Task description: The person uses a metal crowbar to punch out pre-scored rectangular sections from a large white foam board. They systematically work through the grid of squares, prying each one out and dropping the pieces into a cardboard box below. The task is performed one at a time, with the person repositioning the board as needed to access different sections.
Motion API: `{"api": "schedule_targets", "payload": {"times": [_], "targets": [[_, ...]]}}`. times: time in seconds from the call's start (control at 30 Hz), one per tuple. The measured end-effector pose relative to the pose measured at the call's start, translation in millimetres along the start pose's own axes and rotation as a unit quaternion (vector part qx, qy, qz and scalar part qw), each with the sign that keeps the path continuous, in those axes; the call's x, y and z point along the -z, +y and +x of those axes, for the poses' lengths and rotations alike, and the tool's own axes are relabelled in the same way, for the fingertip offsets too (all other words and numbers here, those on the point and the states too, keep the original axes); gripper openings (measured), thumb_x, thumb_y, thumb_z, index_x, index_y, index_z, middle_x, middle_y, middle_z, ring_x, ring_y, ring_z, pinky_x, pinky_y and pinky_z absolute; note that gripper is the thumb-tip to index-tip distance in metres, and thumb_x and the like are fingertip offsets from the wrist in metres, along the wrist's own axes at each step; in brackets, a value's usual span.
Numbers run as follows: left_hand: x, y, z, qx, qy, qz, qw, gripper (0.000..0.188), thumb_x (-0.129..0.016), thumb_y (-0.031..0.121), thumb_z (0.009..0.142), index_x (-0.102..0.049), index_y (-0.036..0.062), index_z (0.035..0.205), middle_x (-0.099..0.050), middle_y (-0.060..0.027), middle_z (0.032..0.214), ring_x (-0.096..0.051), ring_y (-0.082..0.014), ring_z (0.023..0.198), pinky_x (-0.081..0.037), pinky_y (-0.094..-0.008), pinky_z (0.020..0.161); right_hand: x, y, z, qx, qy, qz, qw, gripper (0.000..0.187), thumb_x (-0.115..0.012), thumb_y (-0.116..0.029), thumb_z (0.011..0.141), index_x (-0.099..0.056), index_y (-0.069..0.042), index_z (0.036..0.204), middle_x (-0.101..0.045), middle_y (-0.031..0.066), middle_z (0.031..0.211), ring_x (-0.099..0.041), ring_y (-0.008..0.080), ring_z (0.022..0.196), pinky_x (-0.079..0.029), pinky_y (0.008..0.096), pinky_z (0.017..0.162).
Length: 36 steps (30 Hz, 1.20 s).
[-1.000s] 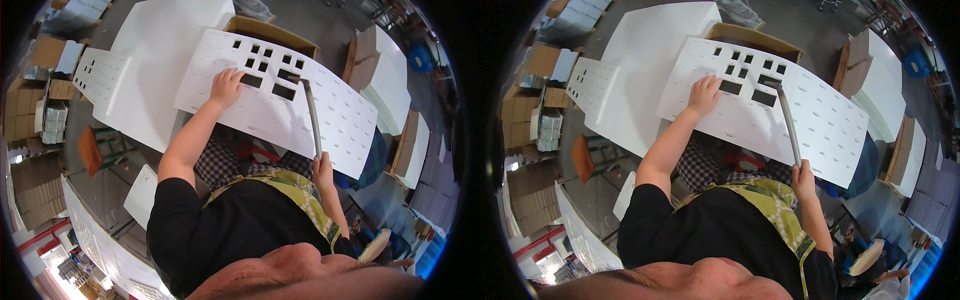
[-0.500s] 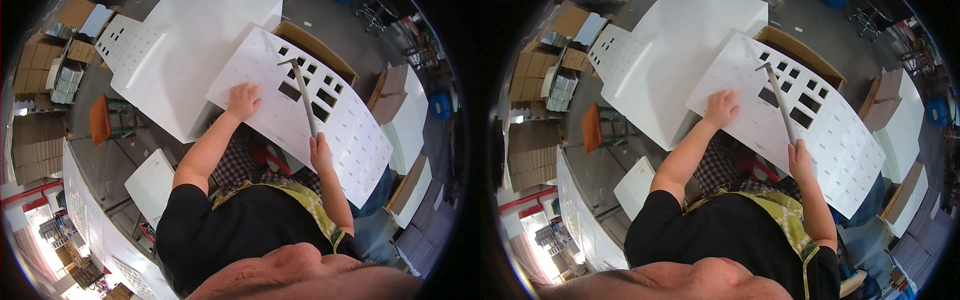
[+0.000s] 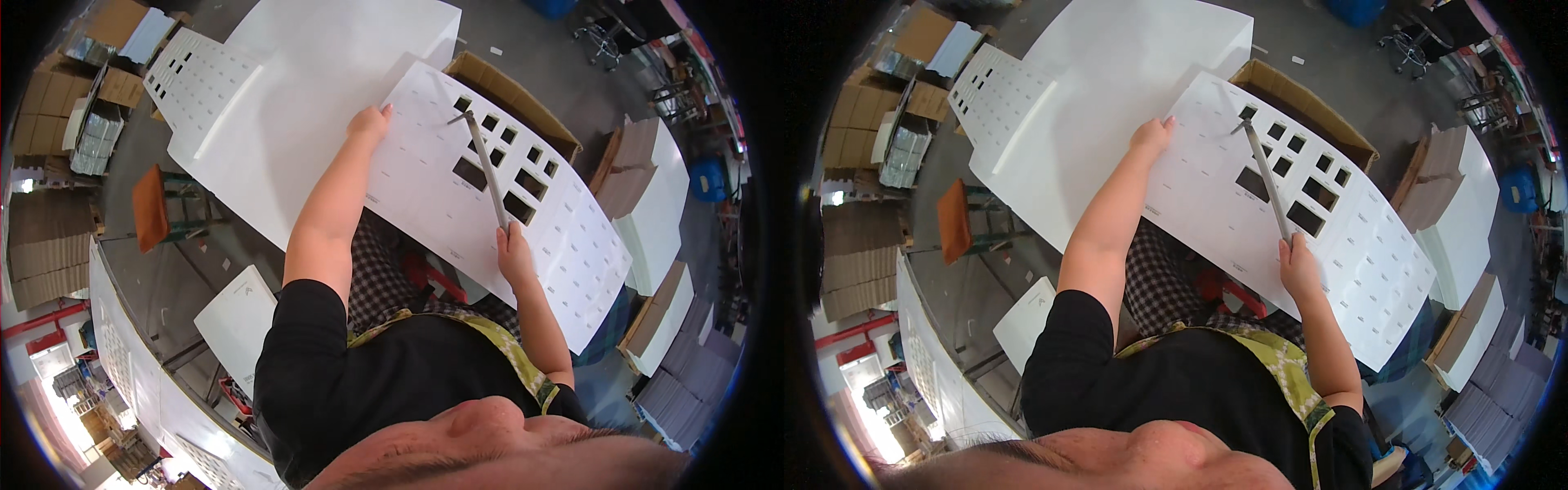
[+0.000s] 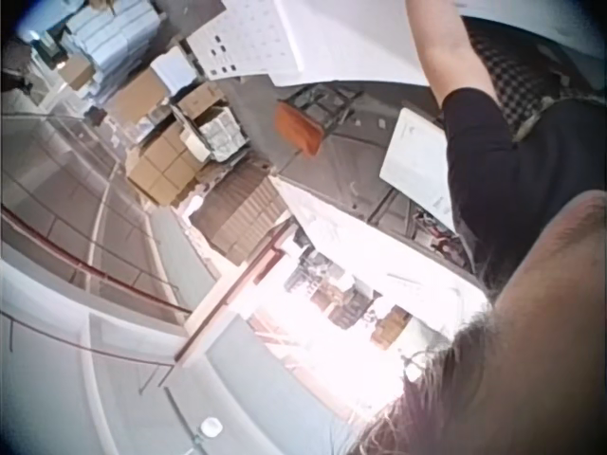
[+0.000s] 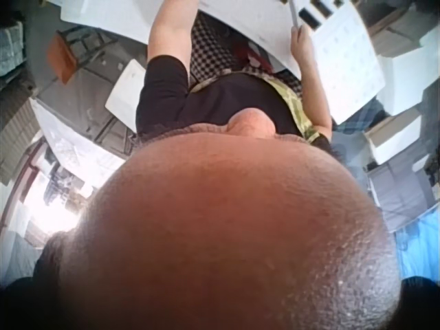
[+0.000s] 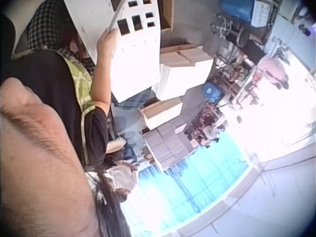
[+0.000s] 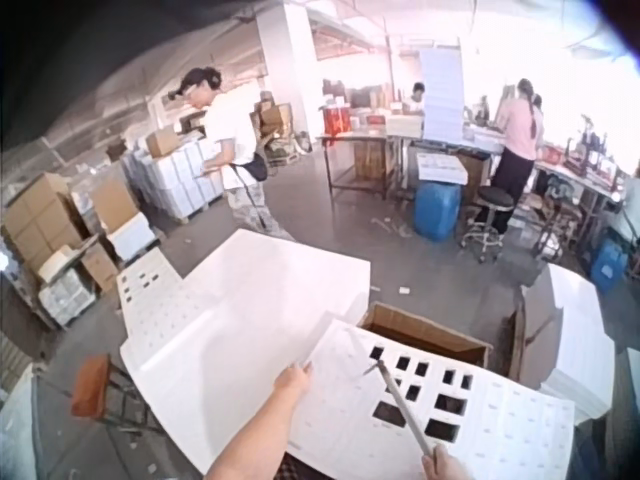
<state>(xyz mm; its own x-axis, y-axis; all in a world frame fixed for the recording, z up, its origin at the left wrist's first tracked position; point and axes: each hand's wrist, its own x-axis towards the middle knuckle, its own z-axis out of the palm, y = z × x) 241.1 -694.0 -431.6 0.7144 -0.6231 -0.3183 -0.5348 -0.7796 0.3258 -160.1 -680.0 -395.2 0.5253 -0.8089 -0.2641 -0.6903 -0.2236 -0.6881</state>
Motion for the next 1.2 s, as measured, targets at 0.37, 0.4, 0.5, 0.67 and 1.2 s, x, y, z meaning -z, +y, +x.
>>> {"api": "schedule_targets", "payload": {"times": [0.37,0.4,0.5,0.67,1.2], "targets": [[-5.0,-2.8,2.1,-0.028,-0.004,-0.034,0.999,0.062,-0.035,0.051,0.094,-0.064,-0.0039,0.097,-0.063,-0.0273,0.100,-0.059,-0.0415,0.097,-0.047,-0.0472,0.085,8.7,-17.0,-12.5,0.061,0.042,-0.005,0.997,0.019,-0.046,-0.019,0.094,-0.042,0.000,0.096,-0.056,0.0255,0.071,-0.055,0.0449,0.067,-0.042,0.0479,0.059],[-4.6,-1.9,2.3,-0.031,0.004,-0.026,0.999,0.061,-0.035,0.051,0.094,-0.064,-0.0030,0.097,-0.063,-0.0261,0.100,-0.060,-0.0406,0.097,-0.047,-0.0468,0.084,6.5,-17.2,-10.6,0.053,0.011,-0.048,0.997,0.019,-0.046,-0.018,0.094,-0.042,0.000,0.095,-0.056,0.0256,0.071,-0.055,0.0449,0.067,-0.042,0.0479,0.058],[-1.3,-2.2,-0.3,-0.032,0.000,-0.006,0.999,0.059,-0.036,0.050,0.094,-0.065,-0.0012,0.096,-0.065,-0.0236,0.099,-0.061,-0.0388,0.096,-0.049,-0.0461,0.082,6.1,-15.4,-12.9,0.021,0.030,-0.009,0.999,0.017,-0.047,-0.016,0.094,-0.042,0.000,0.095,-0.055,0.0258,0.070,-0.055,0.0445,0.067,-0.043,0.0472,0.059],[2.7,1.9,-5.4,-0.034,-0.005,-0.014,0.999,0.058,-0.036,0.049,0.094,-0.064,-0.0018,0.099,-0.065,-0.0238,0.099,-0.061,-0.0390,0.095,-0.049,-0.0458,0.082,5.9,-16.1,-16.5,0.022,0.082,0.089,0.992,0.013,-0.048,-0.011,0.092,-0.043,-0.001,0.098,-0.056,0.0251,0.074,-0.056,0.0442,0.070,-0.043,0.0461,0.059],[-7.8,-4.3,3.2,-0.033,-0.012,-0.007,0.999,0.058,-0.037,0.050,0.093,-0.064,-0.0012,0.098,-0.064,-0.0242,0.100,-0.061,-0.0392,0.096,-0.049,-0.0462,0.083,7.8,-18.0,-17.0,0.046,0.061,0.004,0.997,0.020,-0.049,-0.020,0.094,-0.042,-0.001,0.093,-0.056,0.0275,0.071,-0.053,0.0486,0.067,-0.041,0.0508,0.059]]}}
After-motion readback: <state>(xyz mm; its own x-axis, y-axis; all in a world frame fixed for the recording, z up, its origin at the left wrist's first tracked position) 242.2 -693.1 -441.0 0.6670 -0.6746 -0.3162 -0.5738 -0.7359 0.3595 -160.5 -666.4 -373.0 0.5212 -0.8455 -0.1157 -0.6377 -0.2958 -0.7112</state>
